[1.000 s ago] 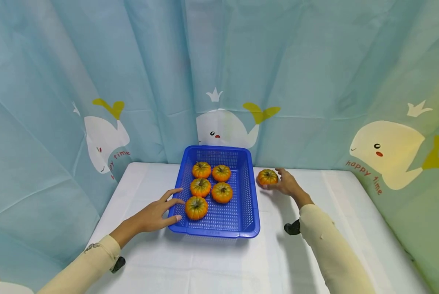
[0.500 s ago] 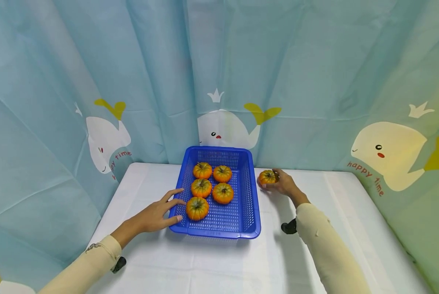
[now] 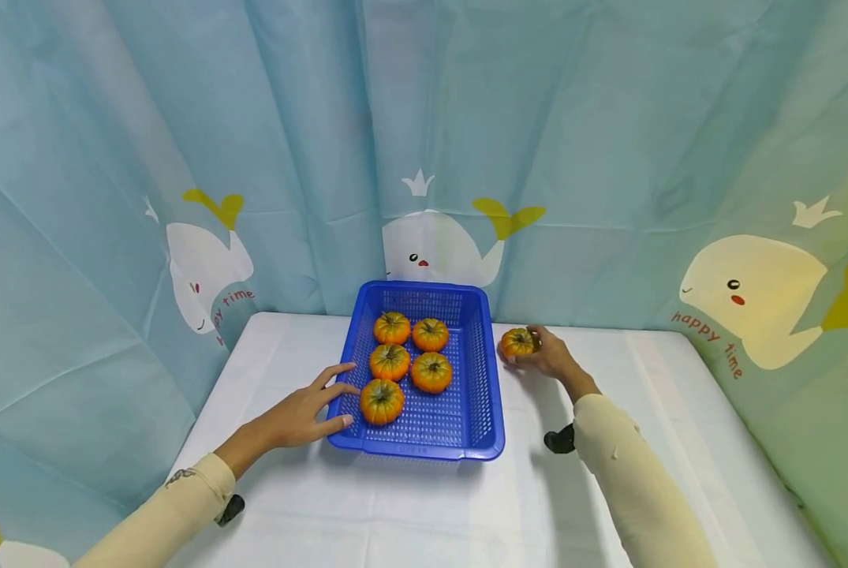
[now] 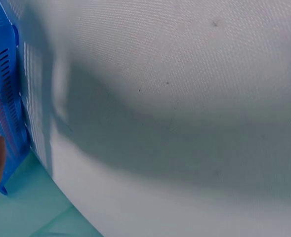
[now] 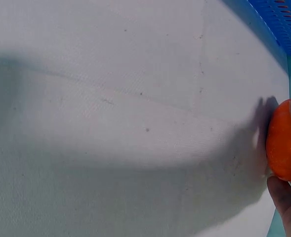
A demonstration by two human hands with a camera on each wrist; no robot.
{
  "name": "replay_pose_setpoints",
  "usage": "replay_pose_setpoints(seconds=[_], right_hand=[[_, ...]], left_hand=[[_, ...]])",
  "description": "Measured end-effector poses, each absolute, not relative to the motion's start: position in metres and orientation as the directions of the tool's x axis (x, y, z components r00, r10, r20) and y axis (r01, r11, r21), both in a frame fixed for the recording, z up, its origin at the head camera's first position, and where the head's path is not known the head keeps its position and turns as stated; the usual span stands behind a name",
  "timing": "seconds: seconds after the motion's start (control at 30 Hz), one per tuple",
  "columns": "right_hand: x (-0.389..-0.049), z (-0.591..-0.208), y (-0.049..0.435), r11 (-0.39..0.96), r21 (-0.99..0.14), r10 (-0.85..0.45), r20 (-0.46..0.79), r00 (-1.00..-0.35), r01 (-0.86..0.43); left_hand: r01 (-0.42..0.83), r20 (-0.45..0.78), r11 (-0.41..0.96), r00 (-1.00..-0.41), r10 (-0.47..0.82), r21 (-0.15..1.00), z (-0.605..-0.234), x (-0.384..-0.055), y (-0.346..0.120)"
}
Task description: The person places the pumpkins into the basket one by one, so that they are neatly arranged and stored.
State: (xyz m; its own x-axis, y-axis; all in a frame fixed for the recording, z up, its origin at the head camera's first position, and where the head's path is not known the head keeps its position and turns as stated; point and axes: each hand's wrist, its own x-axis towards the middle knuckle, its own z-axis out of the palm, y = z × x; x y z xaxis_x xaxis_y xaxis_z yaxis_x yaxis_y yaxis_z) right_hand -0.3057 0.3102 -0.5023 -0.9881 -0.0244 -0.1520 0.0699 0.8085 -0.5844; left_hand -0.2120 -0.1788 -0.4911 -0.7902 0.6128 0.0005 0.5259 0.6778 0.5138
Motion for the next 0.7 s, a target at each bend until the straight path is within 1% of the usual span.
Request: replay_pose_setpoints(seconds=[0.43,0.7], right_hand=[[-0.304,-0.503,0.312,0.807,-0.588,-0.032,-0.139,-0.990,0.056],[-0.302,-0.493,0.313,0.801,-0.599,-0.054,-0.067,-0.996,-0.003]], left_hand=[[0.514,-0.007,0.675,-0.793,0.609,0.529,-0.491,-0.211,-0.179],[0.516,-0.003,0.675,-0.793,0.609,0.527,-0.490,-0.212,-0.179]])
